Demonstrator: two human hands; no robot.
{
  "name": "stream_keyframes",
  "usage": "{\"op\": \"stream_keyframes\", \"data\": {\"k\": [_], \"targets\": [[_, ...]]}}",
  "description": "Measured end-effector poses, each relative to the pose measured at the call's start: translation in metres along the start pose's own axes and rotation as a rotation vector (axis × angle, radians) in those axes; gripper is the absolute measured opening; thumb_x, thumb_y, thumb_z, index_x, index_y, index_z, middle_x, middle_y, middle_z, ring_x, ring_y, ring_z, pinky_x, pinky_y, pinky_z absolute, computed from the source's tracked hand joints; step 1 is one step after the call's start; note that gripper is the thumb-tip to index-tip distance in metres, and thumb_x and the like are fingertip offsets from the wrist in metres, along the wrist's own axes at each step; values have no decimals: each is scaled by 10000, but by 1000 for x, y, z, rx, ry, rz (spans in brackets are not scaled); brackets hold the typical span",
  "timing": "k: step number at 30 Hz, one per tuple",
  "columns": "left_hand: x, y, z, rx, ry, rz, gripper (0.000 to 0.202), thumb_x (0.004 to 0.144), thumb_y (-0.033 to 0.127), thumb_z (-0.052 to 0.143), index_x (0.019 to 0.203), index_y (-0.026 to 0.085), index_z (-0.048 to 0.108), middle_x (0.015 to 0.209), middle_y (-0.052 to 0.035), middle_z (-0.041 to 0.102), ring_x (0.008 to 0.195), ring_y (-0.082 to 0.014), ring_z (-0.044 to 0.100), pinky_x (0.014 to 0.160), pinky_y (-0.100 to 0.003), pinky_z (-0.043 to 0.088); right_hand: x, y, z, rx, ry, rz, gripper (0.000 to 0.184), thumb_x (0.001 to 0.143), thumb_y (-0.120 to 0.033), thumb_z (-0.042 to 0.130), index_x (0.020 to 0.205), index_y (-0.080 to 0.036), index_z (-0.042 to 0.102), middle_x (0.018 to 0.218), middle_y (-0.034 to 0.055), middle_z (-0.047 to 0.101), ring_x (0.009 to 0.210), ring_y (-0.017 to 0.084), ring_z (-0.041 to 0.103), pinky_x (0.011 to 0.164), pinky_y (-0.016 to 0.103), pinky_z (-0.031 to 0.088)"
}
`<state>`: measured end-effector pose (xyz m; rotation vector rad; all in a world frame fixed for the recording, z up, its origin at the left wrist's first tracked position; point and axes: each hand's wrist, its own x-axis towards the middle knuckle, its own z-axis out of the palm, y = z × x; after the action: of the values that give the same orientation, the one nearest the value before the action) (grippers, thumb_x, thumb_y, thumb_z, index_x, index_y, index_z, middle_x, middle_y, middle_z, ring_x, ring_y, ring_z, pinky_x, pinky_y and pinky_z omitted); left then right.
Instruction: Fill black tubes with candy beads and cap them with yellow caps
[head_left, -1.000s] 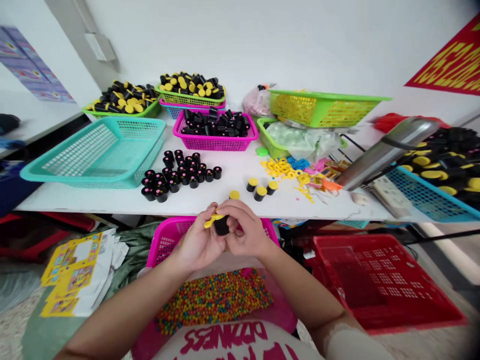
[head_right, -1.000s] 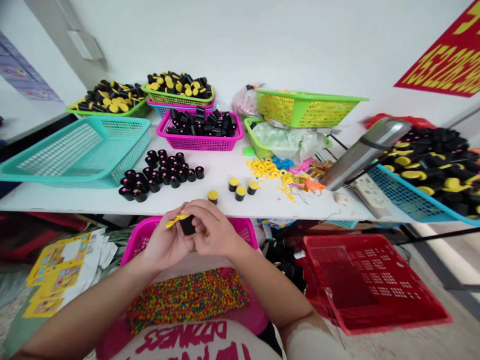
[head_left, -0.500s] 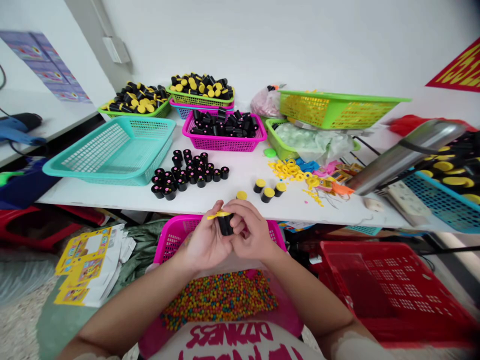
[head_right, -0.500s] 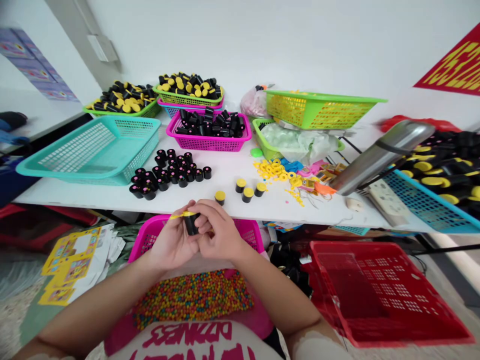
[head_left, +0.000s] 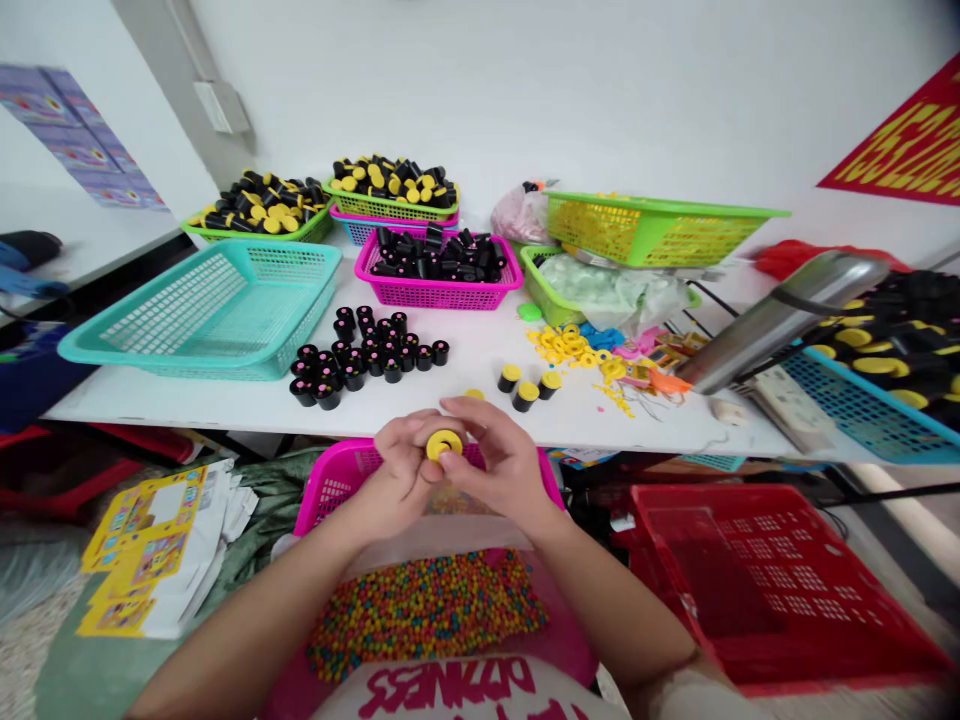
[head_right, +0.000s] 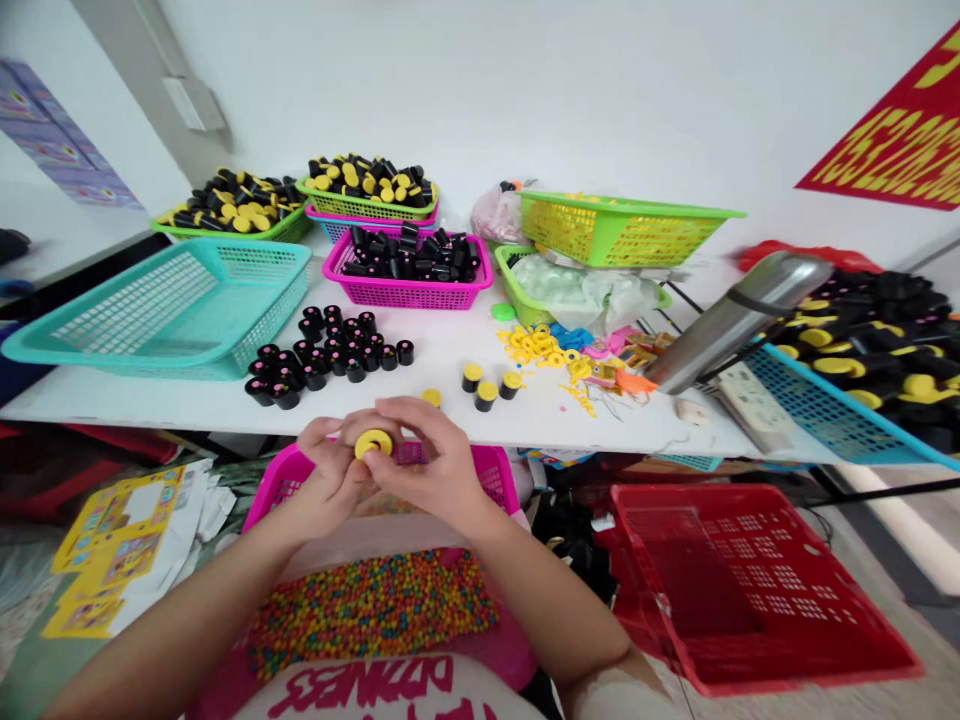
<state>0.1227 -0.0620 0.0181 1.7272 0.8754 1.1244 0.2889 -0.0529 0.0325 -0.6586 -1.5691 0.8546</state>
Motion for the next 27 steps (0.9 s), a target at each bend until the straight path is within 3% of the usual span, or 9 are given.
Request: {"op": "stream_keyframes", "data": {"k": [2,4,6,12,17,22,24,27], "targets": [[4,-2,-9,318,-2,84,319,881,413,544,1135,220,545,1178,-107,554,1187,-265,451,1038,-446,367,-1,5,-1,43,-65,195,385,791,-336,690,1157,-235,629,1085,69,672,901,178,659,760,338,584],[7,-3,-14,490,18,122,329,892,364,518,1190,227,547,1195,-103,560,1193,-270,446,1031,-456,369,0,8,-3,76,-144,341,321,800,-382,677,1063,-200,660,913,41,676,740,141,634,644,284,562],[8,-4,-14,564,33,177,333,896,339,518,1212,238,548,1183,-96,578,1159,-264,473,998,-437,391,2,11,-6,128,-157,401,297,776,-393,704,987,-186,675,815,15,653,677,123,602,618,270,540],[15,4,0,633,49,329,288,921,256,509,1207,283,535,1178,-58,633,1078,-237,543,957,-401,396,5,15,-12,334,-66,490,391,677,-389,784,993,-184,679,817,4,659,673,110,597,652,267,533],[17,7,8,657,0,283,370,922,222,488,1289,240,447,1217,-82,586,1188,-241,476,1040,-422,351,2,12,-19,332,-54,498,386,681,-351,800,1021,-204,689,912,11,691,773,124,639,742,275,540],[13,9,14,590,57,399,177,916,167,399,1073,205,473,1112,-76,534,1163,-209,418,1030,-382,348,0,12,-23,381,-178,486,376,784,-416,713,1091,-199,690,1013,43,702,939,172,644,863,343,530],[12,12,15,557,35,334,153,918,158,336,979,204,469,1053,-68,527,1138,-200,416,1027,-379,341,1,9,-23,391,-218,443,385,876,-460,593,1137,-188,671,1051,72,690,987,189,632,870,361,528],[13,10,14,507,4,156,174,919,165,279,947,212,444,1003,-56,522,1105,-190,433,1026,-385,329,1,-5,-23,99,-178,261,375,982,-418,400,1236,-236,607,1151,84,638,1048,174,595,890,351,513]]}}
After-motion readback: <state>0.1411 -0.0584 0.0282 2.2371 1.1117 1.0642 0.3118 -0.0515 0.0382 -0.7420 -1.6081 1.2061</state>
